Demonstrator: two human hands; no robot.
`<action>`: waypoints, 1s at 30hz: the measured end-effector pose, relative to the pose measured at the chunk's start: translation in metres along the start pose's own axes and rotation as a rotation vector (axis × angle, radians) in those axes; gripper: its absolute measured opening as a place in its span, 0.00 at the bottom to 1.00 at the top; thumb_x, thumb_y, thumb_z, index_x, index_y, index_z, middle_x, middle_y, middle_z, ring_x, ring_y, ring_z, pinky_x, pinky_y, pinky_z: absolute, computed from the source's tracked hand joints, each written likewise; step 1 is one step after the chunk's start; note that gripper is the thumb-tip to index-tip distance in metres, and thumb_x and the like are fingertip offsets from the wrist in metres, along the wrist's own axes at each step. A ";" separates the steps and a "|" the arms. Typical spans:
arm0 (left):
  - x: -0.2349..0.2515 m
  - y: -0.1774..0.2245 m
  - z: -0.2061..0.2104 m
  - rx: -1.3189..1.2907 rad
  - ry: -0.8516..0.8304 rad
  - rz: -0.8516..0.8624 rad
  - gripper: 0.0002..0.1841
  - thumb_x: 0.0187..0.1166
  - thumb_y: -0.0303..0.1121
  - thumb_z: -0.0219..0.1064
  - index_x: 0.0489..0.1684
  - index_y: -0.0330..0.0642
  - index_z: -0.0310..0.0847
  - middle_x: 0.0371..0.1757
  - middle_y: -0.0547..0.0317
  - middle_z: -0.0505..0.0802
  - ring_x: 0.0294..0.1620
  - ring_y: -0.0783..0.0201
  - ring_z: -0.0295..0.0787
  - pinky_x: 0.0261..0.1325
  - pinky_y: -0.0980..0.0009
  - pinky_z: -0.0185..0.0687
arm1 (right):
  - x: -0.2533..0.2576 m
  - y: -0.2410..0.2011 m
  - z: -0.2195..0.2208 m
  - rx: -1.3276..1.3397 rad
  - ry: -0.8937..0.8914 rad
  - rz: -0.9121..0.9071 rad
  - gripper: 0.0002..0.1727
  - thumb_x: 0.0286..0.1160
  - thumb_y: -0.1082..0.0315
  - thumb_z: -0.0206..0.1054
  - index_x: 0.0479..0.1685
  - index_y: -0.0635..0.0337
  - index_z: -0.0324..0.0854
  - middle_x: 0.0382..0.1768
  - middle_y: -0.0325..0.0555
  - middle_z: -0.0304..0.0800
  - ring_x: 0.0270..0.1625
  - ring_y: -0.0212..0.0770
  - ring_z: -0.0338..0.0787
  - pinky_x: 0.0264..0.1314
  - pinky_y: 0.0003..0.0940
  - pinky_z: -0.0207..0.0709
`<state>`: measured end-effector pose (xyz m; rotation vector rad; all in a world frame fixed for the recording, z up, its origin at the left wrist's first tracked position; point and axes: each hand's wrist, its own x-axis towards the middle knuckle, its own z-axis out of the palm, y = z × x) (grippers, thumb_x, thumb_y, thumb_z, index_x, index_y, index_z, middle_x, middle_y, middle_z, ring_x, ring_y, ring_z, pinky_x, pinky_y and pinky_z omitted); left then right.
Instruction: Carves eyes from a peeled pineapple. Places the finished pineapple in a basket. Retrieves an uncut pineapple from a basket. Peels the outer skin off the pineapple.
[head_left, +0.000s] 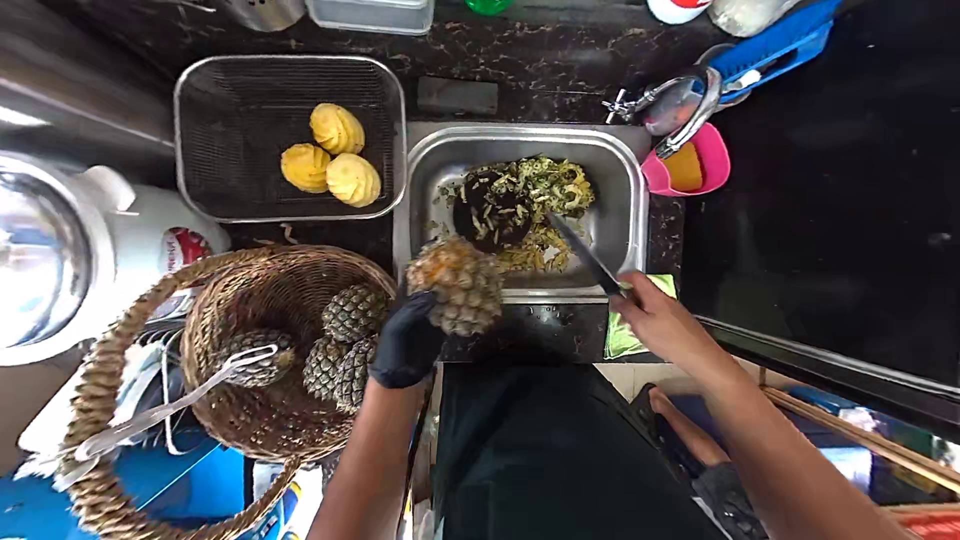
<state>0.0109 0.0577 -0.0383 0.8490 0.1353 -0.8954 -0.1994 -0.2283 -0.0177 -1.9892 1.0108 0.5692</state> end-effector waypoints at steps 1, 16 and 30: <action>-0.002 0.001 -0.001 -0.015 0.032 0.009 0.16 0.64 0.49 0.77 0.48 0.56 0.91 0.46 0.61 0.97 0.49 0.64 0.95 0.54 0.60 0.92 | 0.026 -0.010 0.000 -0.082 -0.020 -0.038 0.21 0.91 0.55 0.57 0.76 0.53 0.75 0.42 0.58 0.90 0.42 0.57 0.91 0.48 0.64 0.82; 0.010 -0.036 0.004 -0.299 0.303 0.209 0.27 0.64 0.50 0.78 0.59 0.46 0.83 0.57 0.47 0.92 0.61 0.50 0.90 0.64 0.42 0.85 | 0.245 0.011 0.077 -0.235 0.078 -0.095 0.21 0.92 0.54 0.52 0.75 0.53 0.69 0.45 0.61 0.91 0.48 0.66 0.93 0.46 0.68 0.85; 0.070 -0.050 -0.008 -0.151 0.334 0.113 0.29 0.65 0.49 0.75 0.67 0.53 0.76 0.66 0.51 0.87 0.67 0.50 0.85 0.67 0.44 0.83 | 0.174 -0.002 0.009 -0.328 0.042 -0.034 0.16 0.91 0.56 0.56 0.66 0.54 0.70 0.38 0.58 0.89 0.43 0.64 0.93 0.41 0.65 0.84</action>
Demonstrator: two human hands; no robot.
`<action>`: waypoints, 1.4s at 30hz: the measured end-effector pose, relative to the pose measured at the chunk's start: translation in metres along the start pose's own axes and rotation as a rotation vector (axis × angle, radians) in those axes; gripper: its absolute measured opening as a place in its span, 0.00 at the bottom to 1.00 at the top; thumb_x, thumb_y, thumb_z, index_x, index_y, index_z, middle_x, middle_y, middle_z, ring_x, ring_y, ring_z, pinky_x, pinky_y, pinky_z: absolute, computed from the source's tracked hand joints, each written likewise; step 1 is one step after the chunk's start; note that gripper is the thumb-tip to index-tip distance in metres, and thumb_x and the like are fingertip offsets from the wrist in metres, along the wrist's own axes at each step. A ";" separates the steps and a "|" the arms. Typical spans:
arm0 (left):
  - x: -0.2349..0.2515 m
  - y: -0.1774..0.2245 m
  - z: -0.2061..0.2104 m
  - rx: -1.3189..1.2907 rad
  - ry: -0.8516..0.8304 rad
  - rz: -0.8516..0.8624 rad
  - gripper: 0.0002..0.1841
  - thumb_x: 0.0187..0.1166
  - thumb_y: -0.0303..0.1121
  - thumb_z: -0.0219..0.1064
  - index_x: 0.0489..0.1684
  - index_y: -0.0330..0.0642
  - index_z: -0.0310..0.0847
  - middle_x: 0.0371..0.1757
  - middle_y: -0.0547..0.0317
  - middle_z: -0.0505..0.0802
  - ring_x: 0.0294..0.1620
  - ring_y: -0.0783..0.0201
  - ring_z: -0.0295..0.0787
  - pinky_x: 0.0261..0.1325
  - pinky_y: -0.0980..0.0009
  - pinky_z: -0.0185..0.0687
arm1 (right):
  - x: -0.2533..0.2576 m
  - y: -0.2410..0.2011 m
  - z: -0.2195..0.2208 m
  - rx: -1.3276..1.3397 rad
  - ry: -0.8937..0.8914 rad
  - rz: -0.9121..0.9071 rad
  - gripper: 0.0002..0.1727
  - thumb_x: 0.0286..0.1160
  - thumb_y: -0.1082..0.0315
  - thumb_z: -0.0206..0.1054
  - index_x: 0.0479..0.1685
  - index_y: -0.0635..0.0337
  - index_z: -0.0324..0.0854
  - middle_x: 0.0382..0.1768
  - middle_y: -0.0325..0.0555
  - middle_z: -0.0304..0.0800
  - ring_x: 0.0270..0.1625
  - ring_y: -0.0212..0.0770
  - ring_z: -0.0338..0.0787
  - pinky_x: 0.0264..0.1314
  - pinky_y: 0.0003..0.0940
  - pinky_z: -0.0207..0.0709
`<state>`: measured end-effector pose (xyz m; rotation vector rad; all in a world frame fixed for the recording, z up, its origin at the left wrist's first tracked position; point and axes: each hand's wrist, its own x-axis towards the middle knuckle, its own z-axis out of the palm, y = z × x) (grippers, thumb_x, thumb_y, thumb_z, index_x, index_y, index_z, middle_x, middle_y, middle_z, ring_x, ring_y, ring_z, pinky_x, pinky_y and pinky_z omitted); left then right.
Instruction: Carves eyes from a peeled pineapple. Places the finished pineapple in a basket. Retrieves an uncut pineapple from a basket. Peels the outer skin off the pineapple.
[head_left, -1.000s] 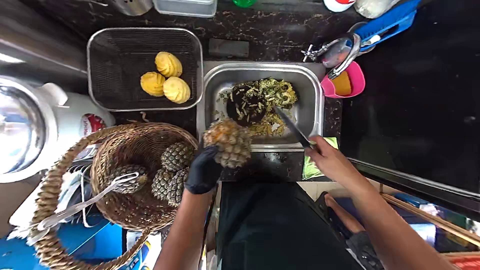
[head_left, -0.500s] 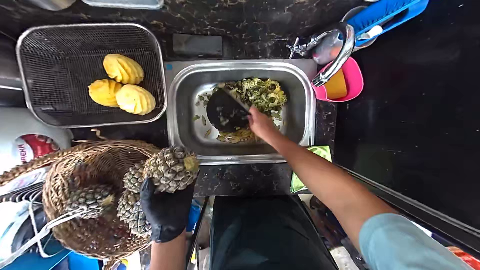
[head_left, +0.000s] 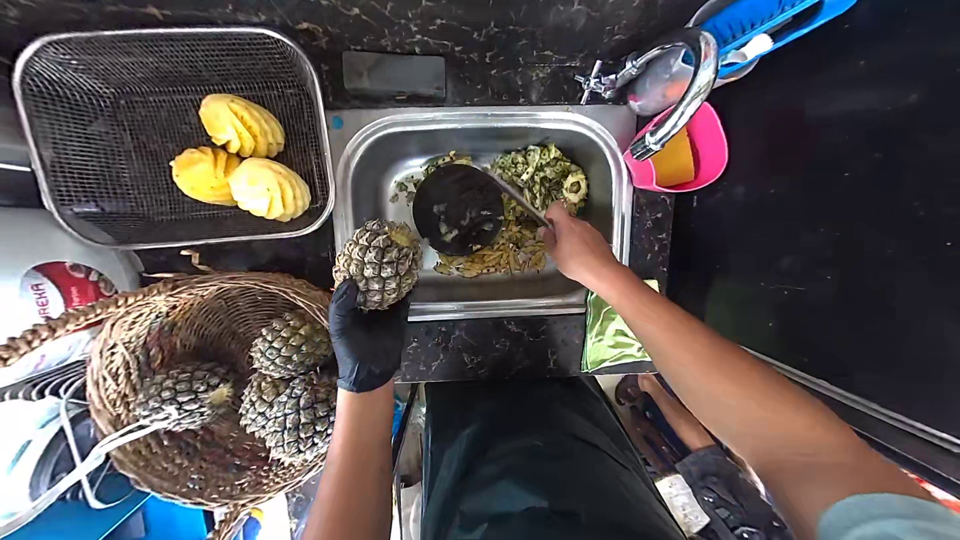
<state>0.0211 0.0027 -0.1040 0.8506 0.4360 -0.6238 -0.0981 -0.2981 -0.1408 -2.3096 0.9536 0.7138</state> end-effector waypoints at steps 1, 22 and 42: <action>0.002 0.000 -0.002 -0.013 -0.030 0.002 0.28 0.63 0.46 0.76 0.64 0.52 0.78 0.66 0.51 0.87 0.68 0.50 0.85 0.69 0.43 0.81 | 0.008 0.003 0.012 0.026 -0.012 -0.060 0.16 0.90 0.56 0.58 0.67 0.54 0.72 0.39 0.57 0.90 0.44 0.63 0.92 0.43 0.65 0.84; 0.066 0.023 0.032 0.644 -0.301 0.036 0.45 0.55 0.28 0.82 0.81 0.46 0.63 0.61 0.53 0.90 0.59 0.59 0.91 0.62 0.56 0.91 | 0.036 0.005 0.069 0.005 -0.059 -0.287 0.14 0.81 0.68 0.66 0.63 0.51 0.79 0.52 0.55 0.89 0.52 0.60 0.92 0.49 0.65 0.86; 0.184 -0.069 0.052 2.086 -0.299 -0.199 0.68 0.30 0.61 0.93 0.87 0.51 0.64 0.81 0.29 0.68 0.79 0.29 0.68 0.69 0.30 0.75 | -0.001 -0.047 0.037 0.095 -0.045 -0.062 0.19 0.94 0.47 0.46 0.60 0.50 0.72 0.28 0.47 0.86 0.32 0.53 0.92 0.30 0.53 0.83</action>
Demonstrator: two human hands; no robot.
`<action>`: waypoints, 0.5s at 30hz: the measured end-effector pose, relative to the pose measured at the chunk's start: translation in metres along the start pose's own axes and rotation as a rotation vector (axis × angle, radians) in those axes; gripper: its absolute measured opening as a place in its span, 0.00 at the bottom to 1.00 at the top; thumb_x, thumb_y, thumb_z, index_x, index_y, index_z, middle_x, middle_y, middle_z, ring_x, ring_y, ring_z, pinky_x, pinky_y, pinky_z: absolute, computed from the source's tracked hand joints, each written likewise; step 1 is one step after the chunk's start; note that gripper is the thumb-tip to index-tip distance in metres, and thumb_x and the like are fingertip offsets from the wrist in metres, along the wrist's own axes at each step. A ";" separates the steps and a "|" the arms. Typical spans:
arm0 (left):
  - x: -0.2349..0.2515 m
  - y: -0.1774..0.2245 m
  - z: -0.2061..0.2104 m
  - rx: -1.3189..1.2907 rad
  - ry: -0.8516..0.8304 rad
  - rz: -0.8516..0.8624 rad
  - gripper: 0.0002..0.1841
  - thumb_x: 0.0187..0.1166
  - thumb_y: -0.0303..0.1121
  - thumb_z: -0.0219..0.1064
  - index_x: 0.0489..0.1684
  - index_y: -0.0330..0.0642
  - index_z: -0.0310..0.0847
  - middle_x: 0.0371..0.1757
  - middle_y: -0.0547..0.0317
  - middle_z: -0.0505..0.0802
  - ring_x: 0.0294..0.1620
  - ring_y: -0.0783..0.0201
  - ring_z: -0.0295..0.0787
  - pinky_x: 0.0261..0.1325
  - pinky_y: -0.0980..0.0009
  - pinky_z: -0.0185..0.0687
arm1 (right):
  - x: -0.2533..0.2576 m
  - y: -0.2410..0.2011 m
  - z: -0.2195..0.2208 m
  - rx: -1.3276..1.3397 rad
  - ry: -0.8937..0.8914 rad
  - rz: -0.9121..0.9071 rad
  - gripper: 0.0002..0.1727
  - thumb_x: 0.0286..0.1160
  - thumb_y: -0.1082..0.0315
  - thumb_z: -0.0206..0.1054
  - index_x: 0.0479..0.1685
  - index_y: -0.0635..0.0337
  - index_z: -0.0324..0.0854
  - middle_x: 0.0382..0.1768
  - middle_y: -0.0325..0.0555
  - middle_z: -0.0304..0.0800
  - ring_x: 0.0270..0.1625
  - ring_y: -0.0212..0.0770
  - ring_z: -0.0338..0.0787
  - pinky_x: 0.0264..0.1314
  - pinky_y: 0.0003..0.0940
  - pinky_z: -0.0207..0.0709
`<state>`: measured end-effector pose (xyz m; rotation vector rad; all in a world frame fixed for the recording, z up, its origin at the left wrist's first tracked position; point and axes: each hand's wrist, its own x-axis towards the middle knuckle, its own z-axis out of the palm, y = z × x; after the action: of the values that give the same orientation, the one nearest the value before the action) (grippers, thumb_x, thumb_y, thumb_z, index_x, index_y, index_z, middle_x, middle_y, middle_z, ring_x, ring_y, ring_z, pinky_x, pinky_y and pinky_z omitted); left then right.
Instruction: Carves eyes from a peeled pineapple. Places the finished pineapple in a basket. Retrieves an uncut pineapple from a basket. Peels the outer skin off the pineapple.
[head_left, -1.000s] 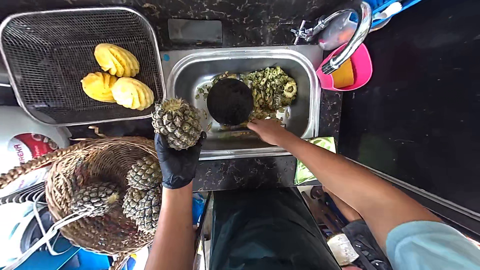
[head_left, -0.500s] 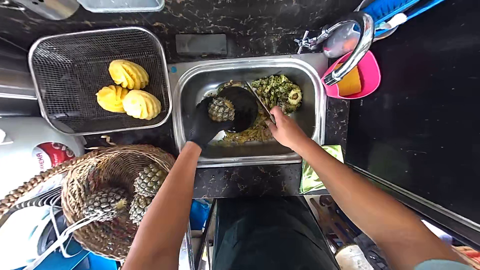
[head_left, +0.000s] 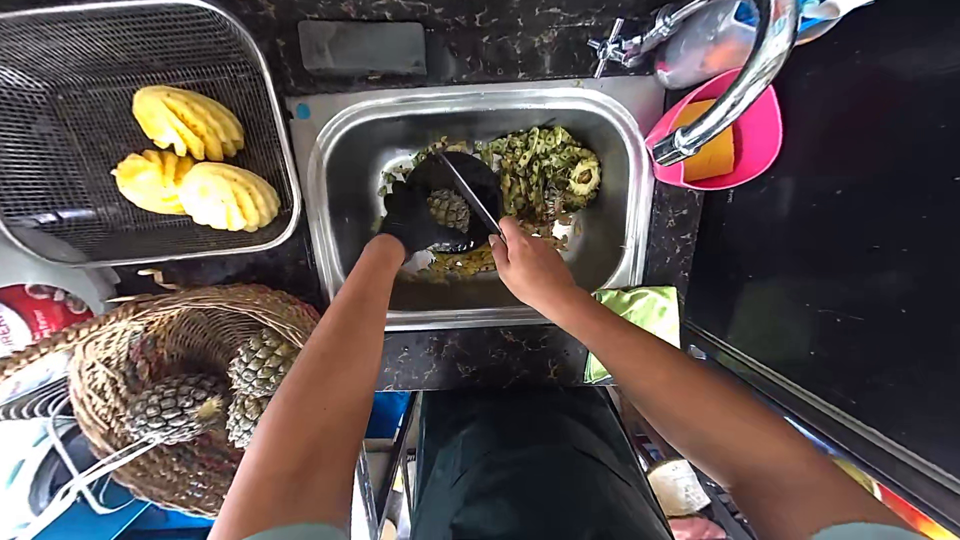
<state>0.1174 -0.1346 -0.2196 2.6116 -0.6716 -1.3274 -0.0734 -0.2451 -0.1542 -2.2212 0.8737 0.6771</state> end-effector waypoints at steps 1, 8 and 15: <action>-0.003 -0.002 -0.005 -0.038 0.010 0.016 0.67 0.34 0.59 0.93 0.89 0.53 0.60 0.80 0.33 0.73 0.80 0.33 0.69 0.73 0.31 0.72 | 0.001 0.004 0.000 0.007 -0.011 0.002 0.19 0.94 0.47 0.46 0.60 0.50 0.72 0.27 0.47 0.86 0.32 0.53 0.92 0.29 0.53 0.83; -0.010 0.016 0.010 0.170 0.159 -0.039 0.67 0.39 0.54 0.92 0.89 0.43 0.55 0.79 0.34 0.74 0.74 0.34 0.77 0.66 0.39 0.82 | 0.007 0.008 0.006 -0.042 -0.045 -0.012 0.19 0.94 0.46 0.46 0.60 0.49 0.72 0.29 0.46 0.87 0.34 0.53 0.92 0.32 0.53 0.84; -0.011 0.019 0.011 0.176 0.053 -0.091 0.72 0.36 0.54 0.94 0.91 0.44 0.50 0.77 0.36 0.77 0.70 0.38 0.83 0.65 0.40 0.83 | 0.006 -0.003 0.004 -0.098 0.028 -0.058 0.18 0.94 0.49 0.46 0.60 0.50 0.71 0.28 0.45 0.87 0.34 0.52 0.93 0.31 0.50 0.84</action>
<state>0.0972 -0.1459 -0.2123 2.8374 -0.6997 -1.2719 -0.0680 -0.2429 -0.1599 -2.3388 0.8019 0.6758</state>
